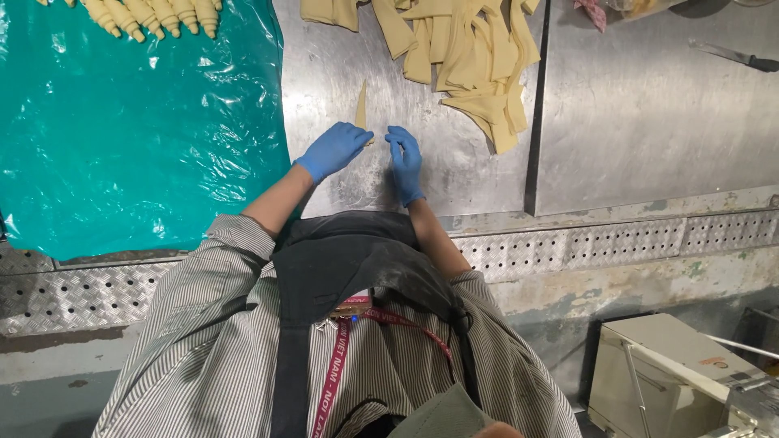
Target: Rolling triangular pieces of dough into croissants and arranging them on a tray.
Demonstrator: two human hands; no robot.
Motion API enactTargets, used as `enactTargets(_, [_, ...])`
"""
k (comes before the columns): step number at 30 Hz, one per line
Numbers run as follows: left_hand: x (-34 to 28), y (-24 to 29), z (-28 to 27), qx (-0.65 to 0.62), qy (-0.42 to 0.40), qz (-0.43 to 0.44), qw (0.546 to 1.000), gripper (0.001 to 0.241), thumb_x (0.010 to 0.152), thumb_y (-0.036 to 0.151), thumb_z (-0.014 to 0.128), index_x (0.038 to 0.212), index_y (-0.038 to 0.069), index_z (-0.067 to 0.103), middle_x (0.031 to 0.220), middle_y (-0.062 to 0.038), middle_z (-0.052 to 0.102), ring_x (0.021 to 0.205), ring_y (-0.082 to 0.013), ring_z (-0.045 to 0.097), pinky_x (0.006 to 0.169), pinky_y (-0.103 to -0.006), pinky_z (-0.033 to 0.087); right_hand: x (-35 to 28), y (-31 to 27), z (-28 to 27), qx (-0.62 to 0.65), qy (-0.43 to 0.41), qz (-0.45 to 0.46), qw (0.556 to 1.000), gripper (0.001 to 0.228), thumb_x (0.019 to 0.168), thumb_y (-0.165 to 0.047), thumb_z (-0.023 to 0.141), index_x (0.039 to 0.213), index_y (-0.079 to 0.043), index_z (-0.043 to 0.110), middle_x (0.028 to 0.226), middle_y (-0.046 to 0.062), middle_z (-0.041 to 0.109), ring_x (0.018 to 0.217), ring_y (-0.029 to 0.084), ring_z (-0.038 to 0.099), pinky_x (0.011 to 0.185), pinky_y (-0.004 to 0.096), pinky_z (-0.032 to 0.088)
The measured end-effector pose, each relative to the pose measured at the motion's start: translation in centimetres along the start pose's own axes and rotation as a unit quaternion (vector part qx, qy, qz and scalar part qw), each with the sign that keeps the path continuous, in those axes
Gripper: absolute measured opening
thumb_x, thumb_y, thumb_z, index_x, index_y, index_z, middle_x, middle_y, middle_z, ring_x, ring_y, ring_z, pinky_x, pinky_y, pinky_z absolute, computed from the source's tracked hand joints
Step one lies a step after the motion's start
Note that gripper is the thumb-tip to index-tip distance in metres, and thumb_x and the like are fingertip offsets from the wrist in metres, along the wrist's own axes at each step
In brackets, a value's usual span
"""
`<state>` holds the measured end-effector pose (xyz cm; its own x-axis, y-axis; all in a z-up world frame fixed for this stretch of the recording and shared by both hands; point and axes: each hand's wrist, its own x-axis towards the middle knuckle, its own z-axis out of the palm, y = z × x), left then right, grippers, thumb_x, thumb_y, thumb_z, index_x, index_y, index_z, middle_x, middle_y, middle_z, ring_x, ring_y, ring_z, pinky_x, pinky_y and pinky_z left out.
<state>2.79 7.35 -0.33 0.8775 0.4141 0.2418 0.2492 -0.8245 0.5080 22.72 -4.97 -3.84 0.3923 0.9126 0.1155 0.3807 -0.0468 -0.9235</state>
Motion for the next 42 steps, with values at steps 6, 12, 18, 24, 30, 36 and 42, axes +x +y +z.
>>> enactTargets(6, [3.7,3.5,-4.2,-0.417,0.040,-0.362,0.833,0.046,0.089,0.022,0.073,0.130,0.003,0.065,0.117,-0.009,0.069,0.101,-0.0201,0.066,0.093,-0.0303,0.053,1.9,-6.4,-2.2,0.143,-0.065,0.073,0.985,0.039,0.104,-0.010,0.056,0.141,-0.001,0.053,0.143,0.009,0.057,0.134,0.019,0.051,0.114,0.032,0.040])
enactTargets(12, [2.8,7.6,-9.2,-0.595,0.051,-0.276,0.753,0.046,0.097,0.020,0.068,0.139,0.001,0.064,0.127,-0.008,0.072,0.114,-0.0139,0.065,0.102,-0.0268,0.051,2.0,-12.2,-6.0,0.258,-0.208,0.186,0.925,0.027,0.105,-0.016,0.060,0.126,0.001,0.062,0.115,0.006,0.067,0.106,0.014,0.064,0.094,0.028,0.052])
enactTargets(18, [2.8,10.7,-11.9,-0.687,0.108,-0.306,0.651,0.046,0.092,0.007,0.076,0.134,-0.006,0.062,0.114,-0.012,0.070,0.099,-0.0146,0.068,0.088,-0.0263,0.056,2.0,-18.2,-10.0,0.199,-0.207,0.203,0.936,0.020,0.101,-0.016,0.071,0.104,0.003,0.072,0.084,0.002,0.067,0.076,0.007,0.060,0.070,0.022,0.048])
enactTargets(24, [3.0,13.0,-15.0,-0.705,0.088,-0.267,0.651,0.048,0.094,0.006,0.073,0.137,-0.005,0.057,0.117,-0.013,0.073,0.102,-0.0134,0.070,0.091,-0.0239,0.056,1.8,-23.2,-11.3,0.163,-0.126,0.207,0.956,0.019,0.091,-0.013,0.078,0.102,0.002,0.076,0.082,0.004,0.072,0.072,0.007,0.064,0.067,0.021,0.051])
enactTargets(30, [4.1,16.1,-16.9,-0.611,0.065,-0.268,0.742,0.049,0.097,0.015,0.072,0.140,-0.004,0.060,0.119,-0.009,0.071,0.105,-0.0118,0.067,0.094,-0.0245,0.055,1.9,-24.3,-11.0,0.192,-0.126,0.187,0.955,0.019,0.091,-0.012,0.079,0.104,0.002,0.076,0.085,0.004,0.073,0.075,0.006,0.065,0.069,0.020,0.052])
enactTargets(36, [3.9,15.6,-15.9,-0.647,0.091,-0.305,0.693,0.048,0.098,0.021,0.071,0.138,-0.005,0.061,0.116,-0.010,0.074,0.105,-0.0125,0.070,0.094,-0.0244,0.056,1.8,-25.2,-10.9,0.185,-0.123,0.172,0.960,0.020,0.091,-0.011,0.078,0.105,0.002,0.075,0.088,0.005,0.075,0.077,0.008,0.067,0.070,0.021,0.054])
enactTargets(42, [3.8,16.0,-16.7,-0.635,0.099,-0.285,0.711,0.054,0.093,0.020,0.074,0.139,-0.004,0.057,0.116,-0.010,0.072,0.104,-0.0124,0.070,0.091,-0.0256,0.057,2.0,-25.6,-11.9,0.201,-0.134,0.171,0.955,0.021,0.091,-0.008,0.077,0.109,0.003,0.073,0.091,0.007,0.075,0.081,0.010,0.071,0.075,0.023,0.057])
